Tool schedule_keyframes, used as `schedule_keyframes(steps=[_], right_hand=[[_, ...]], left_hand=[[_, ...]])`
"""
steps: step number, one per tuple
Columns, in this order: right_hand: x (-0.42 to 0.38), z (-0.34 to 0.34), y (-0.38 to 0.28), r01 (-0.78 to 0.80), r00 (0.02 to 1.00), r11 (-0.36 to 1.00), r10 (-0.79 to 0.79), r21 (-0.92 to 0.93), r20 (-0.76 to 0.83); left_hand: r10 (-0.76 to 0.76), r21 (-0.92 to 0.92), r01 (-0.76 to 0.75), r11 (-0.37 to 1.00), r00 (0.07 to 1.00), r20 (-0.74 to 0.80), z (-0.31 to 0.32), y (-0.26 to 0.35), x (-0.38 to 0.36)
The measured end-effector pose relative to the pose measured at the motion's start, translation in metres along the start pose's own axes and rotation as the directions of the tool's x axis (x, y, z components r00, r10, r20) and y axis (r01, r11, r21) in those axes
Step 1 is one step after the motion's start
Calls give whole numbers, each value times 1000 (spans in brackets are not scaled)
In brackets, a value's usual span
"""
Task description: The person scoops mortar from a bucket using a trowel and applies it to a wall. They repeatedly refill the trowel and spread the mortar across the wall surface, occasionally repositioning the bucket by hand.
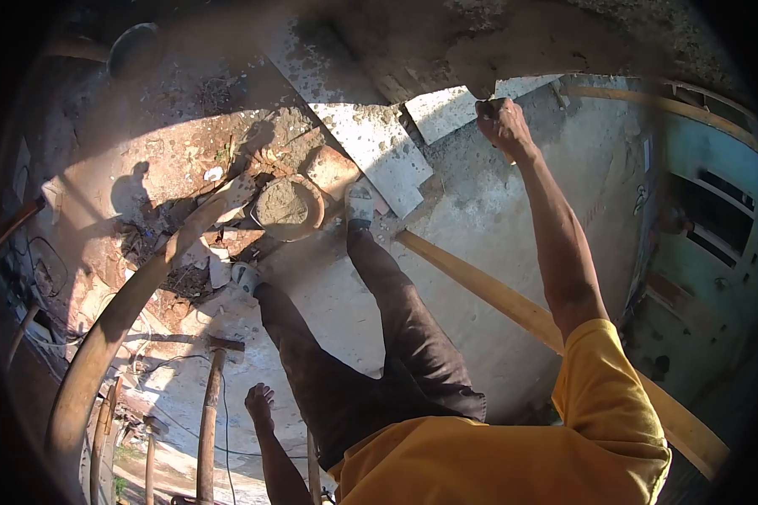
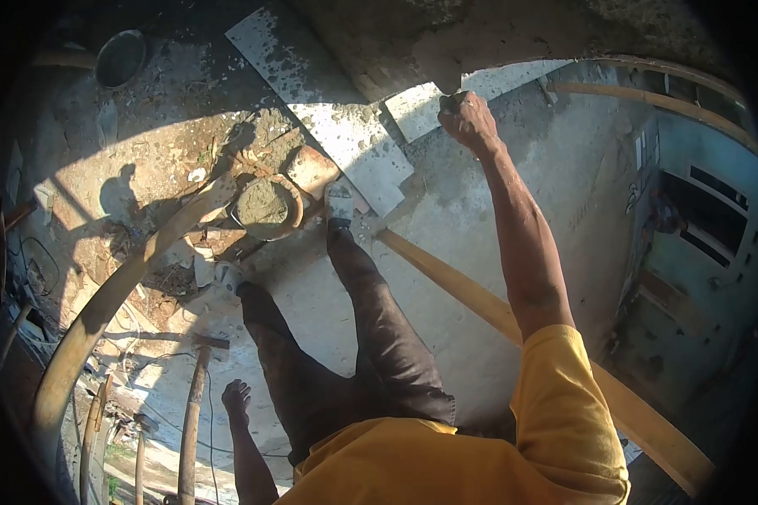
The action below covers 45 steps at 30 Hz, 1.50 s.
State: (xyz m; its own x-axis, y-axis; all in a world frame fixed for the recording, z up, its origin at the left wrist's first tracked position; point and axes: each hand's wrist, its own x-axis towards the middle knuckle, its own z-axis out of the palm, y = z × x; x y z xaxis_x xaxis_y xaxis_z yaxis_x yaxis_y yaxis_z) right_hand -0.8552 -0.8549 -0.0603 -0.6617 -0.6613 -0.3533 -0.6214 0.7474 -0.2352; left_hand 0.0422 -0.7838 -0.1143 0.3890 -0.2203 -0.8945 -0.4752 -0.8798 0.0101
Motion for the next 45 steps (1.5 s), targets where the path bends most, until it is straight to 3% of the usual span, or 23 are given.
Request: schedule_keyframes(steps=[3,7,10,12,16,18,20,21,22,23,24,26,29,30,31,32,33,34,36,38,40,42,45], right_hand=[[-47,-9,-7,-209,978,966,207,-149,-30],[-59,-30,-29,-141,988,970,126,-197,-90],[-18,-38,-53,-86,987,993,74,-78,-140],[-1,-29,-28,-32,999,994,29,-102,-26],[-60,15,-3,-346,935,915,354,-208,2],[-95,56,-2,-446,879,872,469,-201,82],[-124,121,-9,-198,932,917,285,-346,223],[-135,152,-29,-117,929,949,210,-294,306],[-148,190,-55,-46,911,971,137,-237,389],[-154,230,-74,53,864,979,54,-197,501],[-154,272,-93,149,801,979,-35,-143,598],[-143,365,-122,321,702,940,-151,-120,696],[-90,501,-168,417,774,889,-240,-188,586],[-63,529,-203,370,723,904,-137,-212,677],[-56,567,-218,339,824,924,-200,-179,530],[-66,591,-221,487,770,863,-351,-135,533],[-76,604,-233,624,695,776,-493,-98,523],[-83,602,-234,748,496,657,-456,-97,739],[-118,594,-204,827,441,553,-524,-102,728],[-138,529,-207,828,446,543,-482,-142,754],[-159,538,-175,921,336,382,-682,-76,650],[-149,472,-212,969,182,247,-771,23,611],[-134,459,-201,943,293,315,-630,-108,720]], left_hand=[[-38,-32,38,999,999,16,3,-25,2],[-134,-9,134,991,990,45,-5,-84,29],[-107,69,102,992,991,75,7,-48,24],[-14,-15,15,1000,998,60,16,-11,22],[149,-125,-138,983,985,82,42,59,25],[175,-105,-157,982,965,195,61,89,47],[224,-10,-227,974,955,194,97,117,78],[201,93,-224,970,958,206,118,139,93],[362,62,-382,922,908,213,140,148,115],[508,33,-526,850,834,218,163,153,138],[463,-47,-466,883,853,241,186,155,168],[458,76,-481,873,864,208,226,167,220],[554,245,-606,757,794,252,272,199,292],[581,174,-601,780,799,152,290,202,304],[562,93,-588,803,800,210,298,210,316],[562,-7,-569,822,809,174,306,211,336],[548,-106,-537,837,824,145,313,203,347],[531,-205,-501,841,838,128,320,194,349],[361,-367,-289,884,921,146,319,188,328],[265,-361,-185,914,946,186,313,155,321],[310,-174,-281,944,935,173,304,110,322],[282,-122,-265,956,948,148,303,66,318],[266,-175,-220,960,913,308,285,5,307]])
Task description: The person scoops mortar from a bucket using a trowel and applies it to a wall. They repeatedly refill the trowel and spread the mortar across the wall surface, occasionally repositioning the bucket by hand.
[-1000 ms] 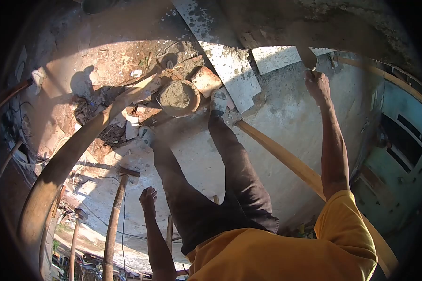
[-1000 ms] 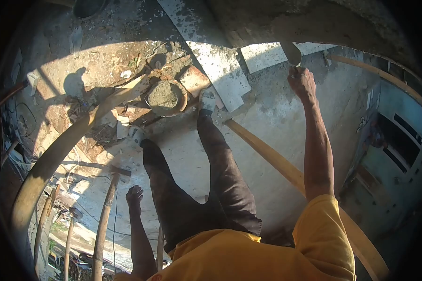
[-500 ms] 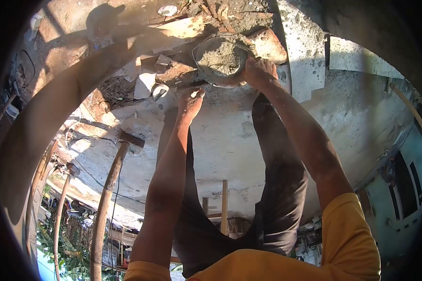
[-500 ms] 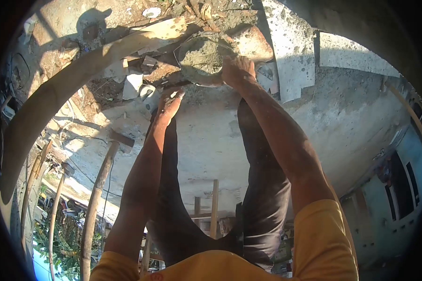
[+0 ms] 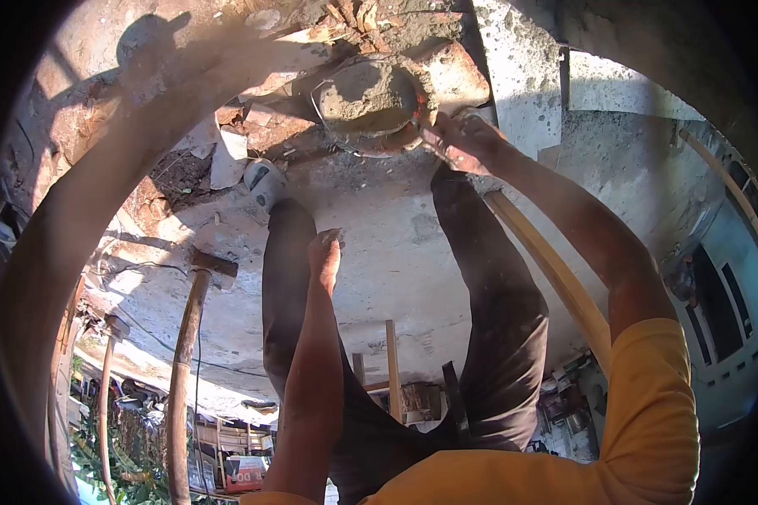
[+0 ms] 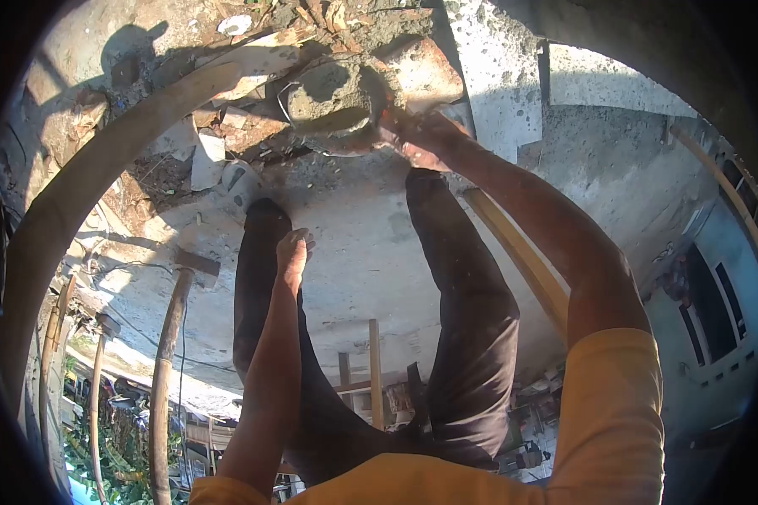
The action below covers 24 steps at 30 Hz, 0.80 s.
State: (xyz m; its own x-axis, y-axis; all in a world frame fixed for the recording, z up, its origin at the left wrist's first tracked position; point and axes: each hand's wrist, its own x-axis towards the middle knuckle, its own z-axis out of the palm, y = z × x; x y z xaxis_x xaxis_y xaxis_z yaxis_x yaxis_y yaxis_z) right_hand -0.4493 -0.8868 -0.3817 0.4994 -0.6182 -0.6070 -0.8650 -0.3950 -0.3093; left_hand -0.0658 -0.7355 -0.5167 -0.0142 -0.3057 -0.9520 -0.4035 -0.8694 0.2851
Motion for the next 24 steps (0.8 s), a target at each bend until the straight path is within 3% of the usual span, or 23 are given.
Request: schedule_keyframes(steps=[3,4,5,6,7,8,9,11,12,13,14,16,17,18,19,20,21,22,24], right_hand=[[6,31,63,-110,984,991,119,-72,131],[3,50,88,-126,972,988,142,-90,189],[-8,104,100,-317,946,775,300,547,124],[-18,158,112,-174,891,228,450,958,55],[-6,101,113,-451,795,-249,324,857,513],[9,96,127,-526,849,463,335,713,408],[22,103,136,-330,907,925,257,186,333],[32,150,122,-189,981,775,173,603,86],[37,176,116,-53,991,662,126,748,-41],[27,159,119,-113,982,780,182,615,-51],[17,138,121,-183,970,867,237,464,-60],[27,165,104,-279,946,767,323,578,29],[18,176,113,-346,924,719,373,603,86],[8,151,96,-416,886,584,432,697,168],[-3,115,69,-487,832,425,492,763,257],[-18,100,57,-516,817,422,503,745,281],[-30,91,43,-529,812,412,499,742,302],[-40,84,34,-598,764,345,517,723,386],[-61,91,16,-677,668,203,574,708,474]], left_hand=[[-231,-72,223,972,965,-121,17,70,-30],[-175,-77,166,983,976,-131,18,67,-25],[-151,-58,144,988,979,-136,20,57,-28],[-104,-43,100,994,988,-118,32,48,-17],[-43,-22,41,999,992,-117,33,45,-5],[-79,15,80,997,994,-76,36,43,-4],[-110,22,110,994,994,7,36,53,-4],[73,295,-46,955,994,-81,55,82,21],[88,138,-76,988,993,-80,59,101,23],[119,-23,-121,992,991,-68,68,120,32],[125,14,-124,992,989,-84,77,138,55],[90,108,-75,991,986,-141,71,148,75],[210,73,-200,977,958,-196,75,150,94],[131,3,-132,991,981,-146,72,149,126],[197,-13,-199,980,976,-92,73,136,165],[142,-52,-145,988,988,-59,77,161,160],[38,-162,-41,986,999,-26,74,145,191],[29,-180,-46,983,995,-97,80,165,178],[6,-207,-25,978,996,-94,82,171,182]])
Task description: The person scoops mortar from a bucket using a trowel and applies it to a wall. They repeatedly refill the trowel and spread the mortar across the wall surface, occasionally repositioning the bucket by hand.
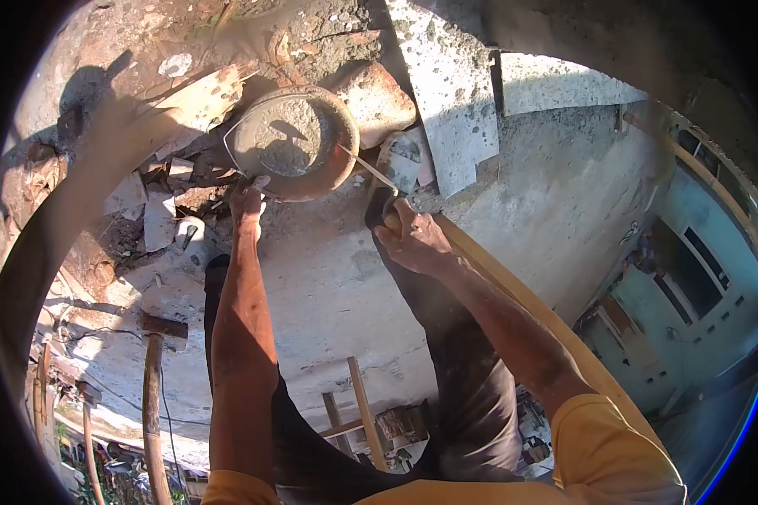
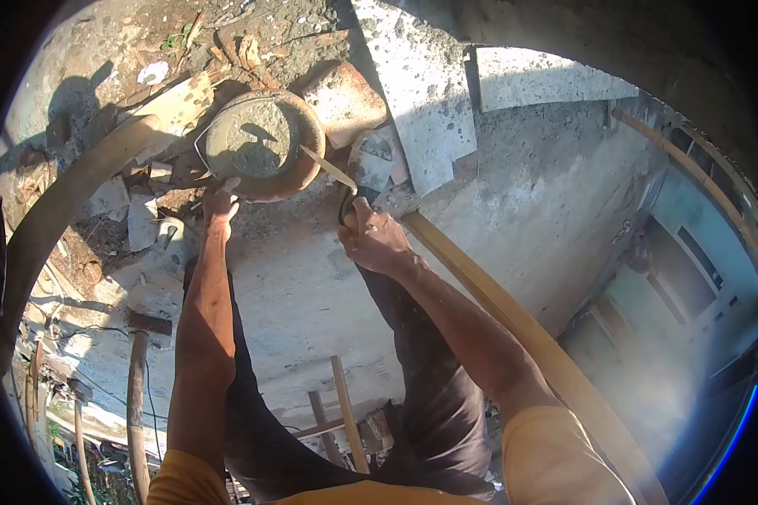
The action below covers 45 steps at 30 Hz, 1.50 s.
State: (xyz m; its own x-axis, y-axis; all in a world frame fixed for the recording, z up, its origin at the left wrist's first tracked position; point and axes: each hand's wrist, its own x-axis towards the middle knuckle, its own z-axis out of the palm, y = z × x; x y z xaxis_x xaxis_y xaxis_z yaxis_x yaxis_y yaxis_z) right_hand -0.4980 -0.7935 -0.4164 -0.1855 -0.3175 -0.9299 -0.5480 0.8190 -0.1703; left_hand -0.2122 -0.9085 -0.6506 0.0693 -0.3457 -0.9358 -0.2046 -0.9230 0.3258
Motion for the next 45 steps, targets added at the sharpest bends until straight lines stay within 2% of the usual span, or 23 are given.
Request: schedule_keyframes(steps=[5,6,7,10,11,13,14,16,18,20,22,24,25,26,28,31,33,35,36,38,41,44,45], right_hand=[[-21,28,22,5,980,967,46,256,-193],[-23,29,17,-48,972,982,88,183,-217],[-25,22,12,-71,972,995,84,67,-220],[-34,-8,9,17,964,999,-27,-39,-265],[-46,-28,0,15,967,995,-38,-94,-250],[-71,-66,-3,249,879,949,-305,-194,-366],[-83,-84,-8,204,880,942,-295,-265,-371],[-91,-106,-22,144,886,918,-286,-369,-366],[-93,-102,-34,108,897,893,-278,-438,-344],[-106,-72,-75,199,964,901,-251,-385,-89],[-140,-32,-117,222,967,963,-238,-155,-94],[-191,1,-102,505,804,849,-528,-155,-275],[-215,18,-94,618,680,761,-644,-200,-350],[-262,11,-117,451,844,892,-435,-26,-314],[-304,2,-131,535,806,842,-533,-67,-257],[-331,-13,-151,408,898,909,-382,88,-217],[-382,-63,-178,293,953,882,-237,370,-189],[-383,-80,-171,427,803,892,-299,148,-515],[-393,-102,-181,279,776,952,-145,128,-613],[-441,-168,-195,293,632,940,-328,-176,-702],[-456,-230,-208,217,644,943,-333,-253,-689],[-474,-283,-215,613,433,717,-656,-331,-618],[-476,-301,-216,687,559,713,-642,-142,-525]], left_hand=[[366,-29,-365,931,928,64,37,3,-24],[410,-39,-408,912,909,80,42,-9,-22],[602,-153,-583,798,786,144,48,-12,-30],[528,346,-444,827,824,-206,97,-45,-2],[496,714,-231,661,849,-184,107,13,-53],[425,653,-197,731,880,-211,105,56,-107],[561,553,-379,742,803,-203,87,33,-119],[493,557,-358,749,863,-107,47,66,-199],[577,438,-517,736,817,-4,13,105,-299],[619,474,-550,688,785,12,-12,126,-373],[649,491,-579,651,760,36,-42,140,-415],[634,445,-587,677,771,52,-78,150,-455],[619,375,-591,714,783,55,-92,160,-467],[602,302,-593,746,795,75,-106,169,-480],[572,199,-565,801,820,26,-121,177,-496],[374,13,-373,928,926,-51,-186,112,-430],[517,-52,-523,851,850,-97,-187,132,-454],[514,-18,-515,857,857,-37,-196,156,-483],[523,0,-523,852,852,3,-202,168,-494],[576,31,-585,811,805,141,-218,183,-507],[521,-133,-517,846,854,-8,-222,190,-524],[500,6,-501,865,861,-93,-222,188,-529],[489,74,-484,872,868,-86,-221,193,-536]])
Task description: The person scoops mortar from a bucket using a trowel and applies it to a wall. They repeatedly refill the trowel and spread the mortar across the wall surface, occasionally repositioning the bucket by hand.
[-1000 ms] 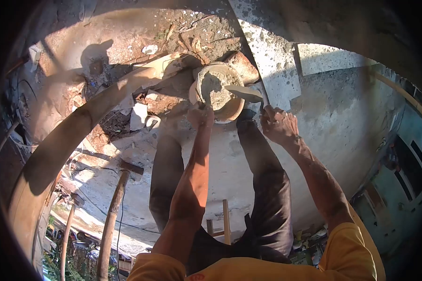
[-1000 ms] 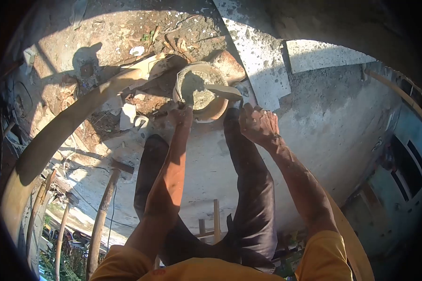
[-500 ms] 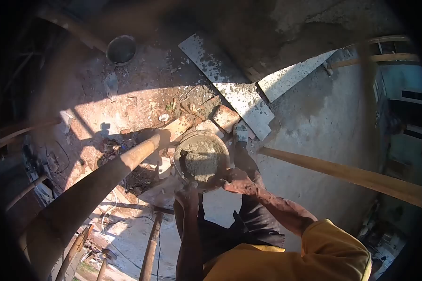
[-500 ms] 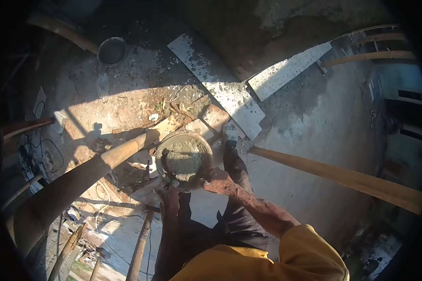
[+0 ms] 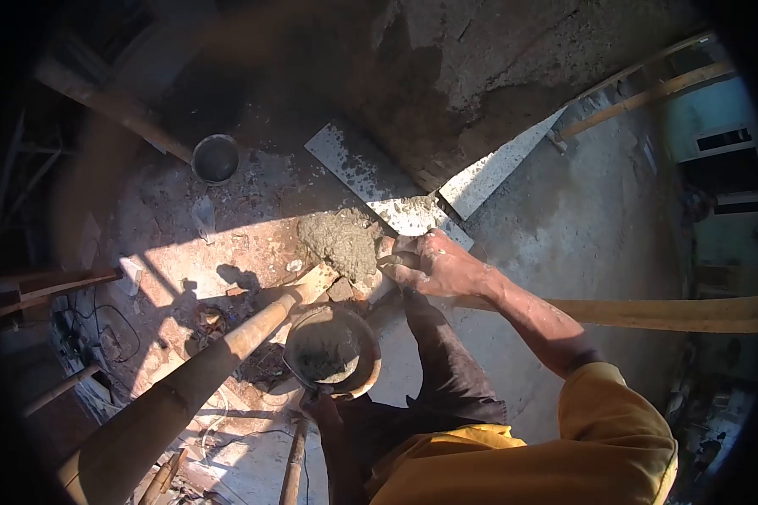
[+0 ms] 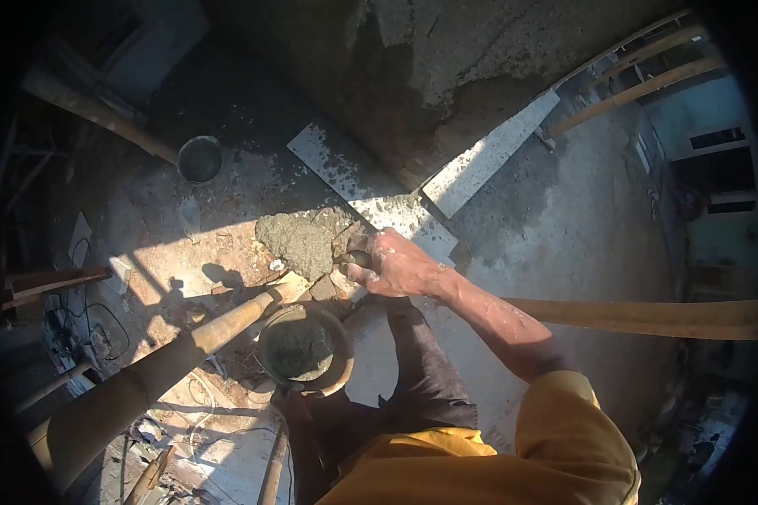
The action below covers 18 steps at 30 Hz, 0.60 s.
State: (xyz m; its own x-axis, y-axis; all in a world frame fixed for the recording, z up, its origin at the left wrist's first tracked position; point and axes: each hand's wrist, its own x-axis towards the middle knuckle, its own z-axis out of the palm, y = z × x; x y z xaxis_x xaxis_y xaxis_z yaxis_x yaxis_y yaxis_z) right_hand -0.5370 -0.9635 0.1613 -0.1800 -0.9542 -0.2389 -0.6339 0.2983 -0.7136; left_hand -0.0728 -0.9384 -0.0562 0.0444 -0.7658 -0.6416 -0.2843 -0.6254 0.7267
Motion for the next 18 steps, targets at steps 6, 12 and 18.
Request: schedule_keyframes(steps=[6,12,18], right_hand=[[61,-96,168,-434,884,695,204,573,421],[-12,-240,72,-425,685,886,449,186,-573],[-90,-88,68,-257,953,903,295,-344,64]], left_hand=[[348,457,-324,828,937,34,-14,-80,22],[-88,375,127,919,989,-120,41,54,-38],[10,357,16,934,997,-70,74,52,-39]])
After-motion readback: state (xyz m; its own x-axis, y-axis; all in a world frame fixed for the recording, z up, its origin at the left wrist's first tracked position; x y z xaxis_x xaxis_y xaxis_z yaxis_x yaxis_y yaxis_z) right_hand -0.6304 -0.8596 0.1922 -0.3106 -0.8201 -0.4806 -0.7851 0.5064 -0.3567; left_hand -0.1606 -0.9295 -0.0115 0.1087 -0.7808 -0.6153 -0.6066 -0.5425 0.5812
